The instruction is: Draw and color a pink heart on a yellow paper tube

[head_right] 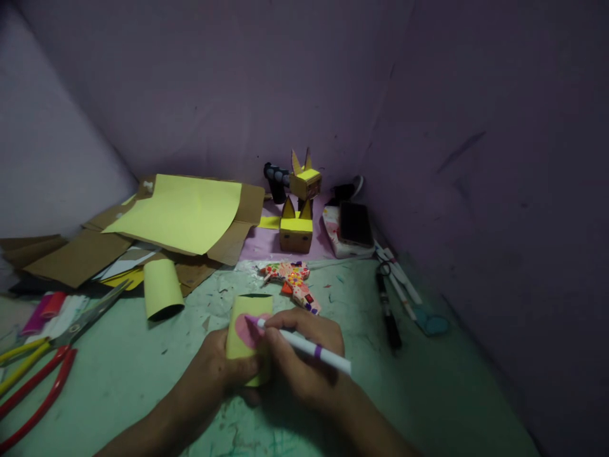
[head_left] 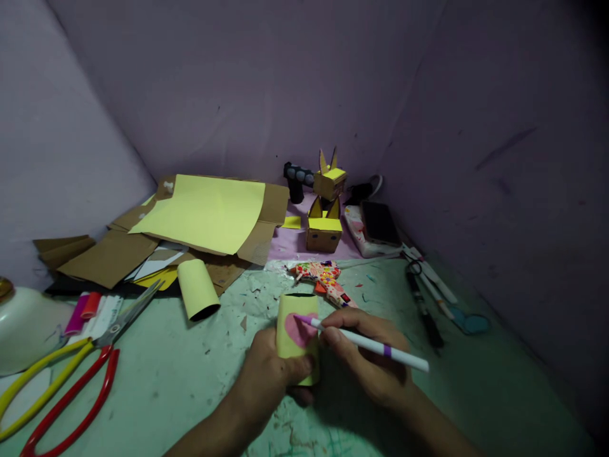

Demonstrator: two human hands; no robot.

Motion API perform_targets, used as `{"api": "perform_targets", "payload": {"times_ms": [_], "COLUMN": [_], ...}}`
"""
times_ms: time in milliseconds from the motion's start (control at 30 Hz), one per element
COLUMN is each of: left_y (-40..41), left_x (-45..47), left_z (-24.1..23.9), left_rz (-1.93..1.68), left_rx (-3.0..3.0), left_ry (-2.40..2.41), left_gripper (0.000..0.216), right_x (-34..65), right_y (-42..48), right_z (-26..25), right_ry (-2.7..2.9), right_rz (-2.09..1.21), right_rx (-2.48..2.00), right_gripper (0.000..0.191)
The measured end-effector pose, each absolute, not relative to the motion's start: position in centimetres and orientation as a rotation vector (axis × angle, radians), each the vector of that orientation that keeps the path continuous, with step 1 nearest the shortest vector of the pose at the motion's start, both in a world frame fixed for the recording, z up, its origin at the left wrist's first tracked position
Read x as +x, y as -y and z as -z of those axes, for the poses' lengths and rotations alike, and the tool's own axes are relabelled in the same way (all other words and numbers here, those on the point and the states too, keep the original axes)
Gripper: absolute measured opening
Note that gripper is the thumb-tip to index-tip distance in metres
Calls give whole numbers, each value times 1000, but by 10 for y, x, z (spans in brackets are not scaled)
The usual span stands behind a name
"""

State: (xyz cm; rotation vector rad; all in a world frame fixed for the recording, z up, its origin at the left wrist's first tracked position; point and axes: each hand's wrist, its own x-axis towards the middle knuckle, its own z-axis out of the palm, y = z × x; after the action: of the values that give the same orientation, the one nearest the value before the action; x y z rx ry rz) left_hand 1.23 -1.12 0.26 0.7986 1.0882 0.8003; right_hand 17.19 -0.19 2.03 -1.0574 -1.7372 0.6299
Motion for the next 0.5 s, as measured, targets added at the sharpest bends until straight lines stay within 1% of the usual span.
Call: {"api": "perform_targets", "payload": {"times_ms": [100, 267, 367, 500], "left_y": [12, 13, 12, 12], "left_x": [12, 12, 12, 12], "left_z": [-2, -2, -2, -4], "left_rz": [-824, -853, -864, -861], "left_rx": [769, 755, 743, 741], "left_ry": [-1095, -1058, -1054, -1058], "left_gripper": [42, 36, 36, 44], "right_x": [172, 172, 174, 175], "right_y": [3, 4, 3, 2], "right_z": [-21, -22, -22, -23], "right_ry": [1681, 1688, 1710, 1709], "right_rz": [-652, -623, -601, -597], "right_rx": [-1081, -1078, -1056, -1061], "right_gripper": [14, 14, 15, 14]}}
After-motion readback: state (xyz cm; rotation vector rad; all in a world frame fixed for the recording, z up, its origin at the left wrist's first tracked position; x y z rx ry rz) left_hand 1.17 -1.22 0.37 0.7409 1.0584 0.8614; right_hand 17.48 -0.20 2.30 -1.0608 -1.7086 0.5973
